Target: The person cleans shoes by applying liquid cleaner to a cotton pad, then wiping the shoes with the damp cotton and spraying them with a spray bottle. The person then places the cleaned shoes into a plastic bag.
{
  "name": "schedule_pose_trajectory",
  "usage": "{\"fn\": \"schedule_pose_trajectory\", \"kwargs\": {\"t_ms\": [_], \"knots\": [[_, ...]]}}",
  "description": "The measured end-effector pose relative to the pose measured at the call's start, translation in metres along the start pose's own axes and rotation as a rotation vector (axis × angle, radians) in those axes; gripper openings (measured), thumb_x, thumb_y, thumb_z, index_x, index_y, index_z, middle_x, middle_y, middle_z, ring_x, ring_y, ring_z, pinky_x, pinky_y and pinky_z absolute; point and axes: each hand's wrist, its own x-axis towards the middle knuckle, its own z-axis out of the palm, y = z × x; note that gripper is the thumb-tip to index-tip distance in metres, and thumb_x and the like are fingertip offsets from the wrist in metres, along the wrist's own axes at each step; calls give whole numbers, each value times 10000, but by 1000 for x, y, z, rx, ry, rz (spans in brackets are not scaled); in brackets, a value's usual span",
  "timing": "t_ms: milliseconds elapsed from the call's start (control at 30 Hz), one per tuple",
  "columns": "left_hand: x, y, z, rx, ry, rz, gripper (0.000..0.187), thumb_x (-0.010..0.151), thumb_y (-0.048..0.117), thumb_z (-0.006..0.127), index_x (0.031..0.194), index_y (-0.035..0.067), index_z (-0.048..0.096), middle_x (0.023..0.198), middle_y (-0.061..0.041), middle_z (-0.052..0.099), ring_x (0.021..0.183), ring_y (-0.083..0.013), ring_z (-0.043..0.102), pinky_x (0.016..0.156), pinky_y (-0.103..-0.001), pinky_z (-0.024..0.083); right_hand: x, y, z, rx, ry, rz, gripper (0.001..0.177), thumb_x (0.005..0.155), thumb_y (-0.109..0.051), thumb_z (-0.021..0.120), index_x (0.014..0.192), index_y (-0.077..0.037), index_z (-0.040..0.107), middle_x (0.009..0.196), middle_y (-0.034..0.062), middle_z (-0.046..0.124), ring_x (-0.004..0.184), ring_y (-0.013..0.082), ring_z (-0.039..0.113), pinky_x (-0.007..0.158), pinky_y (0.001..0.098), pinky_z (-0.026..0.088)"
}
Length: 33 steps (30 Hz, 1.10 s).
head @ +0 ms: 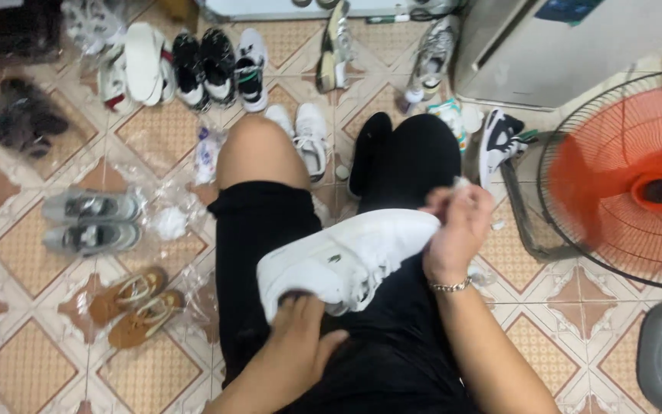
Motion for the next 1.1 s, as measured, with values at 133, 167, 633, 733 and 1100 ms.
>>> {"fn": "schedule_pose_trajectory", "kwargs": {"t_ms": [133, 167, 633, 733, 1100], "knots": [[2, 23, -12, -638, 182, 52, 340, 933, 129, 712, 1207, -17, 574, 1175, -169, 468, 1150, -282, 506, 1048, -384, 391, -21, -8, 0, 98, 172, -135, 73, 1139, -124, 480, 1191, -111, 431, 863, 80, 556, 701, 150, 541, 607, 328, 546], [6, 18, -5, -920, 226, 60, 353, 923, 104, 712, 1189, 13, 499, 1154, -118, 466, 1145, -228, 491, 1041, -356, 395, -25, -6, -6, 129, 178, -235, 56, 1164, -118, 477, 1162, -108, 422, 853, 65, 528, 706, 144, 519, 598, 317, 527], [86, 32, -105, -1287, 449, 340, 500, 1014, 35, 557, 1391, 56, 229, 1284, -189, 634, 1117, -174, 634, 988, -317, 515, -72, -73, 31, -78, -214, -393, 93, 1127, -74, 547, 1195, -33, 498, 1066, 150, 632, 856, 185, 645, 788, 303, 578], [79, 39, -110, -1307, 212, 425, 404, 1053, 50, 563, 1406, -11, 377, 1322, -155, 635, 1162, -152, 629, 1020, -306, 515, -69, -95, 30, -219, -273, -323, 116, 1080, -5, 629, 1181, 36, 590, 1084, 164, 660, 945, 203, 687, 868, 316, 586], [87, 47, -75, -887, 197, 274, 444, 1055, 207, 586, 1436, -22, 591, 1225, -74, 747, 1053, -77, 662, 908, -241, 553, -33, -146, 53, -787, -891, -588, 217, 838, 24, 824, 1032, -7, 733, 1117, 133, 662, 1015, 231, 678, 868, 301, 548]]}}
